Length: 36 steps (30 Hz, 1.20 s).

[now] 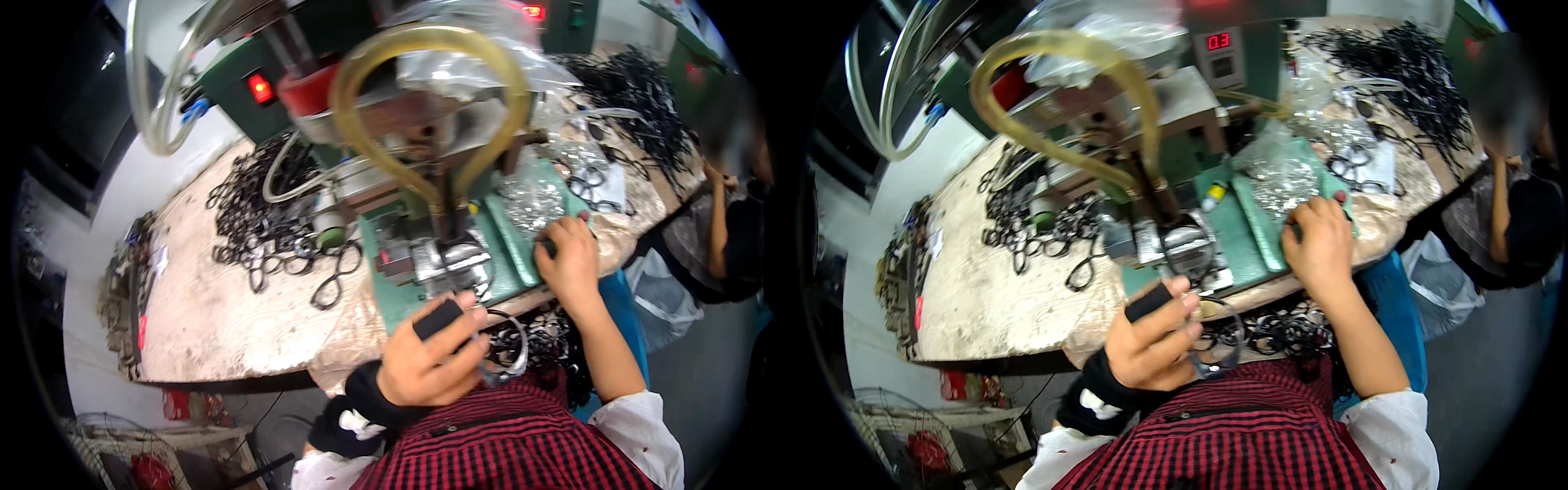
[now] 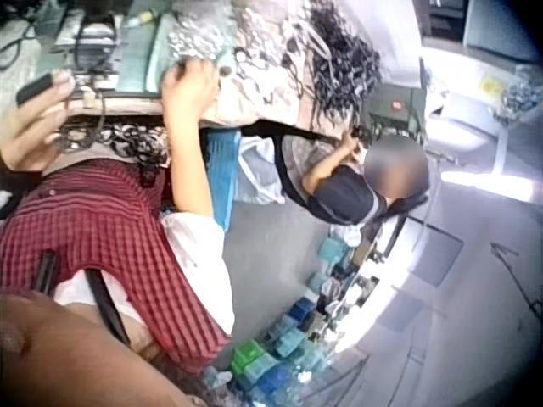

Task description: The person repeatedly picks up black eyeglass frames from a pile, places them into a green press machine, and presses a red button to activate the machine. After each cycle, the person removes the frame and places it on the table. The process is repeated continuously throughout the clip.

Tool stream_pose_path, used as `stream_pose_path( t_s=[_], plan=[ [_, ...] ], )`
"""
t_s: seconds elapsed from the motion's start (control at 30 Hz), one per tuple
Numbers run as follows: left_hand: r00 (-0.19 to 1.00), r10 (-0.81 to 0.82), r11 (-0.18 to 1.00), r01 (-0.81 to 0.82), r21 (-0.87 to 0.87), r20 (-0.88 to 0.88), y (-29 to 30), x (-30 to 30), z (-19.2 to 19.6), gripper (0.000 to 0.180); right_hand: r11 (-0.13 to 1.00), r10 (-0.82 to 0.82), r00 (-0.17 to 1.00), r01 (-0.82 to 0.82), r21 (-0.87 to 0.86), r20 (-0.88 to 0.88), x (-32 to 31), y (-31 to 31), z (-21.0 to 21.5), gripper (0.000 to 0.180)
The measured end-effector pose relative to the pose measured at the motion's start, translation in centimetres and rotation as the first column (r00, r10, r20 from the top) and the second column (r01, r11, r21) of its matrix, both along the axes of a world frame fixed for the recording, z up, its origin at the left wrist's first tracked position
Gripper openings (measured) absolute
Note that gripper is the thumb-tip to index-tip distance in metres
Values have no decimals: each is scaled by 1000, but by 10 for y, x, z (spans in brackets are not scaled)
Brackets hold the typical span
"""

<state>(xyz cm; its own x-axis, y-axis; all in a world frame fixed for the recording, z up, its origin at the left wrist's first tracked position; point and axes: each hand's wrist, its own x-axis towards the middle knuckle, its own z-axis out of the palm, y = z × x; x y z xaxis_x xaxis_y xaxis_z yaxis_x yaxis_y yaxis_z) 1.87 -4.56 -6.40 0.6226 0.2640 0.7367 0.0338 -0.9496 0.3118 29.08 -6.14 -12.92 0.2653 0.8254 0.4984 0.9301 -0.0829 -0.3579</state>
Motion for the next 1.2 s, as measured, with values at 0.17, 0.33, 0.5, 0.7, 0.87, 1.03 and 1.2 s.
stream_pose_path(
  t_s=[0.17, 0.33, 0.5, 0.7, 0.87, 1.03, 1.2],
  plan=[
    [847, 505, 828, -530, 184, 166, -26, -66, 4, 23, 997, -17, 955, 39, 70, -295, 8, -5, -9, 9],
    [580, 772, 616, -784, -82, 259, 51, -101, 31, 23, 967, 101, 955, -28, 253, -281, 4, 9, 1, 13],
    [501, 839, 534, -834, 138, -214, 172, -110, -38, 19, 969, 118, 936, -36, 245, -330, -3, 17, -2, 13],
    [414, 805, 484, -872, 67, -425, 205, -145, -147, 11, 987, -31, 960, 74, 145, -279, 7, -21, 0, 9],
    [528, 807, 566, -820, 89, -264, 161, -127, -110, 16, 985, 112, 892, -42, 167, -438, 0, -38, 31, 11],
    [580, 793, 471, -777, -416, -185, 151, -129, -97, 20, 874, 481, 724, -354, 332, -495, -45, 14, 89, 27],
    [814, 581, 231, -141, -963, 20, 75, -85, -42, 25, 889, 455, 435, -273, 367, -777, -78, 37, 76, 41]
  ],
)
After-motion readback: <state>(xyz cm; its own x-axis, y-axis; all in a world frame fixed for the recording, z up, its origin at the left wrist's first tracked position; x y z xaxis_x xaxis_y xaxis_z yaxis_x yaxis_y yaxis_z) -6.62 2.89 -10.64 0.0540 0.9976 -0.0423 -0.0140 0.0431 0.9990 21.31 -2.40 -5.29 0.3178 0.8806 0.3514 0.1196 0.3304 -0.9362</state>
